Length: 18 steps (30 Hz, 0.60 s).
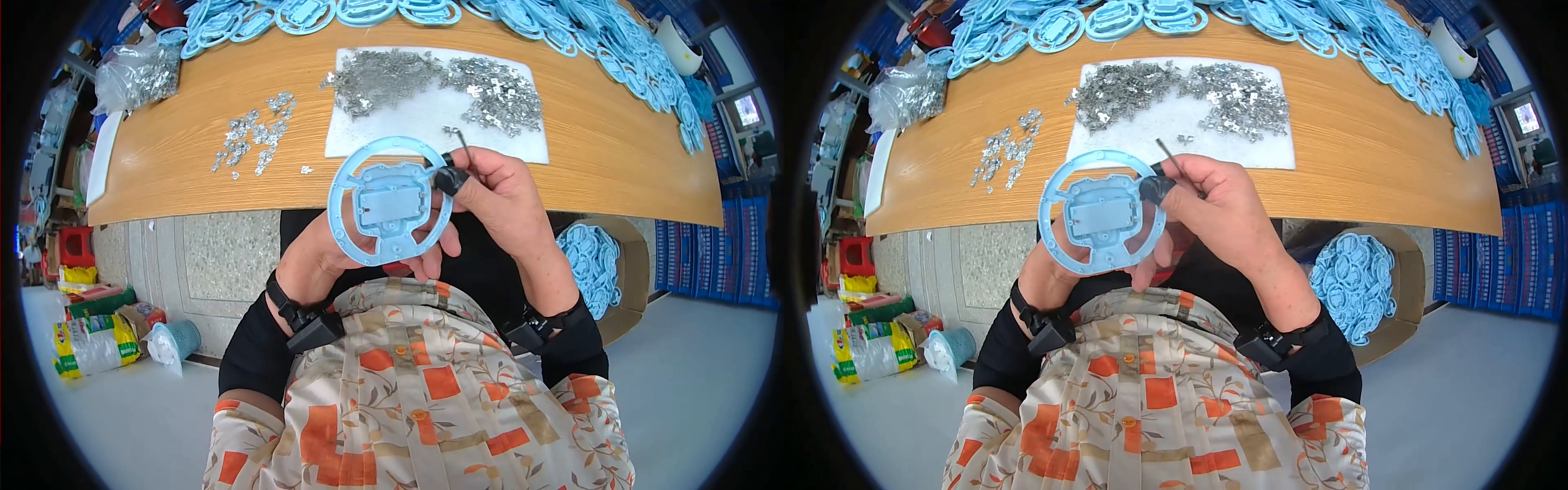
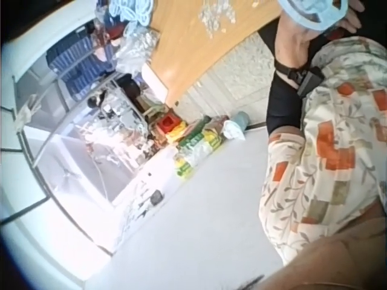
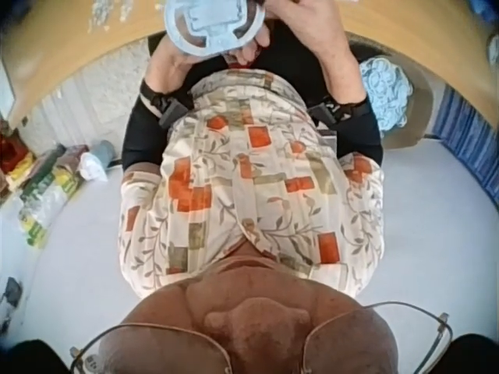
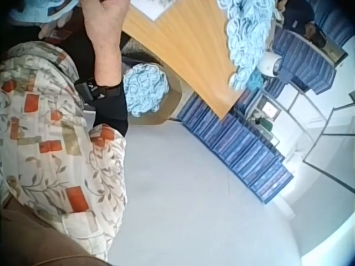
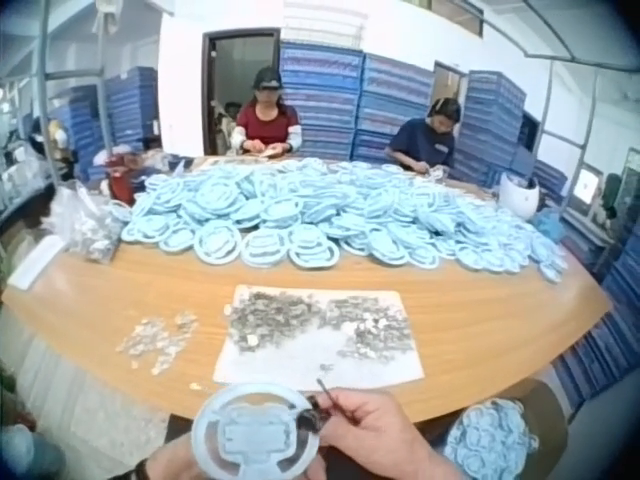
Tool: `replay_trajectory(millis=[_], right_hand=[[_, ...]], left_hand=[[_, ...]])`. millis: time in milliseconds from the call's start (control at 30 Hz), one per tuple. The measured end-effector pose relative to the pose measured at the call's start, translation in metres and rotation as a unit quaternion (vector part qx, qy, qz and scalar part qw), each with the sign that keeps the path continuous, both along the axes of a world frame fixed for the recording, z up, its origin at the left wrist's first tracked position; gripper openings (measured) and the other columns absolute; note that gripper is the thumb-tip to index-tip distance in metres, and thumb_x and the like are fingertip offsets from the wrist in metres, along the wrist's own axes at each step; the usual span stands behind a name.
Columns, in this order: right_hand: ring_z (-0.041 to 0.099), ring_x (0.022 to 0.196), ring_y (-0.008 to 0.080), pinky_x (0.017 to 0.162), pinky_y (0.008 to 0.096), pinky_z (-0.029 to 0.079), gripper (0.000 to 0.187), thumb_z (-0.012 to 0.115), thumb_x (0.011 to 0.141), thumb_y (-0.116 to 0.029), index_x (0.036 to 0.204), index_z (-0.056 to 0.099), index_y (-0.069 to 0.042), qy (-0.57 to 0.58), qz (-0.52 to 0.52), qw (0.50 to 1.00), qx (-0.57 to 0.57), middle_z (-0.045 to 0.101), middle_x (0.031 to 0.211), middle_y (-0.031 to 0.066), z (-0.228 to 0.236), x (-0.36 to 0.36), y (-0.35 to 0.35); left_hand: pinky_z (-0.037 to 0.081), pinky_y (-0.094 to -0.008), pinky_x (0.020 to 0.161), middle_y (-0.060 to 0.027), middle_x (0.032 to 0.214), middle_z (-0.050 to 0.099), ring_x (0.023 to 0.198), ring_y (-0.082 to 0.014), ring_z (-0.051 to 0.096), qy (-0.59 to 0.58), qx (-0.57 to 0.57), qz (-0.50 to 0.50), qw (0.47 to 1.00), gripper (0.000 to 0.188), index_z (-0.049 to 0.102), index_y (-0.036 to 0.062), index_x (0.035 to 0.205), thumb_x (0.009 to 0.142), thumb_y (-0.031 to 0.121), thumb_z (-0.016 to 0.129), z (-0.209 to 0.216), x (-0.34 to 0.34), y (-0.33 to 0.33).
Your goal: The person picks up a blue plastic steering wheel and inserts two metal contacts into the battery compartment, using a small tool to press them into place. After completing the assembly, they place the wheel into a box and reach for another one.
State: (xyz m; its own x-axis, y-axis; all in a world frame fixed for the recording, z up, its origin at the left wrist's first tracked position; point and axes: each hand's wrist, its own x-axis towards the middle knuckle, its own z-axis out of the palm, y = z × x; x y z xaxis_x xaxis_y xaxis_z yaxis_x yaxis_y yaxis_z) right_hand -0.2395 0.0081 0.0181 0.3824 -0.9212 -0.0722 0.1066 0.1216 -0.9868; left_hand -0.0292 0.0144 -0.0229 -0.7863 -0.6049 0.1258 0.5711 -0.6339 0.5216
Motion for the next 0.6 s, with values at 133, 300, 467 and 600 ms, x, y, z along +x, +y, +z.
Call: replay_trajectory(millis=[133,300,467,600], right_hand=[[0.051,0.063,0.0023,0.054,0.019,0.038,0.016,0.059,0.095,-0.011,0.104,0.065,0.001,0.032,-0.016,0.999,0.036,0.06,0.076,-0.0026,0.007,-0.025,0.016],[0.034,0.048,-0.0001,0.043,0.0186,0.022,0.024,0.059,0.092,-0.016,0.108,0.065,0.001,0.074,-0.226,0.969,0.065,0.047,0.064,-0.0087,0.0,-0.121,0.061],[0.037,0.048,0.0031,0.042,0.0213,0.026,0.021,0.053,0.095,-0.018,0.105,0.065,-0.003,0.196,-0.419,0.885,0.054,0.046,0.064,-0.0056,-0.054,-0.316,0.138],[0.046,0.053,0.0122,0.045,0.0289,0.036,0.034,0.047,0.095,-0.019,0.119,0.059,0.002,0.293,-0.636,0.714,0.023,0.057,0.076,0.0038,-0.129,-0.409,0.173]], left_hand=[[0.062,-0.0412,0.072,-0.025,0.111,0.067,0.091,-0.0328,0.072,-0.086,-0.028,-0.053,0.995,0.048,0.052,-0.0055,0.132,0.101,0.031,0.053,0.017,-0.013,0.004],[0.059,-0.0305,0.083,-0.0164,0.116,0.066,0.1,-0.0251,0.07,-0.349,-0.078,-0.063,0.932,0.051,0.044,-0.0007,0.143,0.105,0.034,0.044,0.036,-0.008,0.008],[0.056,-0.0306,0.084,-0.012,0.104,0.07,0.096,-0.0187,0.069,-0.434,-0.201,-0.01,0.878,0.033,0.06,-0.0003,0.129,0.105,0.017,0.045,0.093,0.024,0.01],[0.055,-0.0286,0.081,-0.0096,0.097,0.07,0.088,-0.016,0.068,-0.421,-0.22,0.107,0.873,0.03,0.062,-0.0016,0.122,0.105,0.016,0.045,0.117,0.039,0.008]])
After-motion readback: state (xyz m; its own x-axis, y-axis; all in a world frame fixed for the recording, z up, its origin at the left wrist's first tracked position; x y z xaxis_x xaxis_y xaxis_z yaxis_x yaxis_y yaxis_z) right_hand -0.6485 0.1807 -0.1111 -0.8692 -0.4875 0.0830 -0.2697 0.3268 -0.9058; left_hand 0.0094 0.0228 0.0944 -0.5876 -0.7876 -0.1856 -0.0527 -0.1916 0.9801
